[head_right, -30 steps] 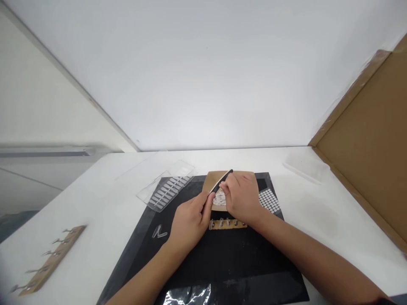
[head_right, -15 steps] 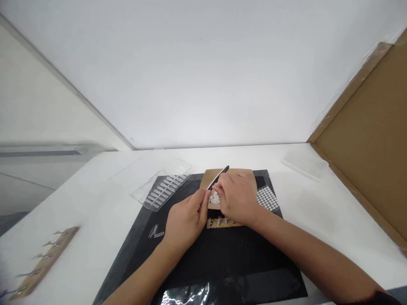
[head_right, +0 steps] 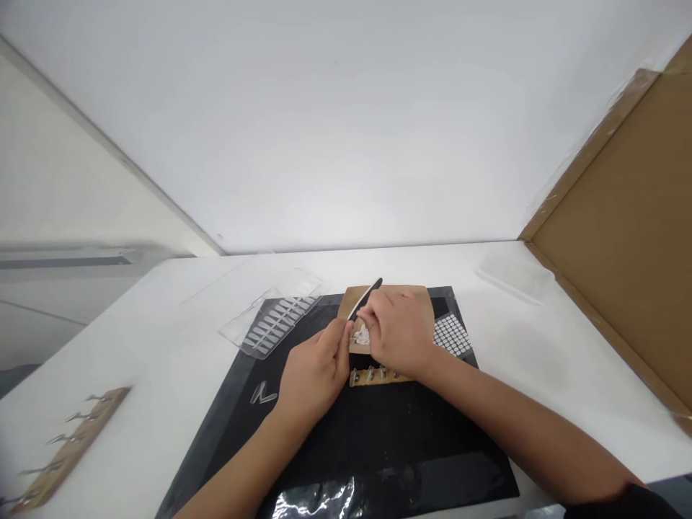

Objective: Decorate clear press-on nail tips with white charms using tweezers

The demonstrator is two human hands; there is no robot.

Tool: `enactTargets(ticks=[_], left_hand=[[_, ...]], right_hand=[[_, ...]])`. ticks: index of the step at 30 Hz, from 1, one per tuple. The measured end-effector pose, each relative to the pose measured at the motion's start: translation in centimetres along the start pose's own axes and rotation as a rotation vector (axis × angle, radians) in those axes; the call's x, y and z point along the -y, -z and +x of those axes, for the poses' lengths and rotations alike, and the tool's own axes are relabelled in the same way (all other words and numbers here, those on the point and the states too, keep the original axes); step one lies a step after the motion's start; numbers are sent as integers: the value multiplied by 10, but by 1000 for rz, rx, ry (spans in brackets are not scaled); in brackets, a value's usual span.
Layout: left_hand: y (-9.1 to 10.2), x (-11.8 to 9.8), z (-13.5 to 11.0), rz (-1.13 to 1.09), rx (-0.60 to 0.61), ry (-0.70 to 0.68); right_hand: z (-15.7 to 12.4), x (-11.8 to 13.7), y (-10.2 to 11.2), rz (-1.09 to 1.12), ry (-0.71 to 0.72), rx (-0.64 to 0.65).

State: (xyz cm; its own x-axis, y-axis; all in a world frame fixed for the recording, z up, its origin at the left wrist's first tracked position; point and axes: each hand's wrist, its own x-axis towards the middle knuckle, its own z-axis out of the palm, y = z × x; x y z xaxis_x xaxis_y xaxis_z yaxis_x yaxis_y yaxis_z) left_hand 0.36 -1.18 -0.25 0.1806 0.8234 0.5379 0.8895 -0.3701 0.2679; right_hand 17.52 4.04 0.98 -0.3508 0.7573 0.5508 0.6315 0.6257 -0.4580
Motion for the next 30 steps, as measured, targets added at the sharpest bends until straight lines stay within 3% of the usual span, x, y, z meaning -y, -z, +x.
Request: enactTargets(ticks=[5, 8, 12, 16, 20, 23, 27, 30], left_hand=[[2, -1, 0, -37, 14, -4], [3, -1, 0, -35, 12, -10], [3, -1, 0, -25, 1, -16], [3, -2, -1, -26, -11, -20], [3, -2, -1, -25, -8, -31], [2, -2, 0, -14, -25, -27], [1, -2, -1, 3, -20, -23], [1, -1, -2, 10, 1, 3]], right_hand=[[0, 0, 2, -13, -31, -36], [0, -1, 1, 1, 13, 27], [1, 0, 2, -16, -44, -24], [4, 2, 6, 20, -14, 26], [5, 2, 7, -6, -61, -41], [5, 1, 7, 32, -17, 9], [5, 0, 6, 22, -48, -38], [5, 0, 6, 34, -5, 29]])
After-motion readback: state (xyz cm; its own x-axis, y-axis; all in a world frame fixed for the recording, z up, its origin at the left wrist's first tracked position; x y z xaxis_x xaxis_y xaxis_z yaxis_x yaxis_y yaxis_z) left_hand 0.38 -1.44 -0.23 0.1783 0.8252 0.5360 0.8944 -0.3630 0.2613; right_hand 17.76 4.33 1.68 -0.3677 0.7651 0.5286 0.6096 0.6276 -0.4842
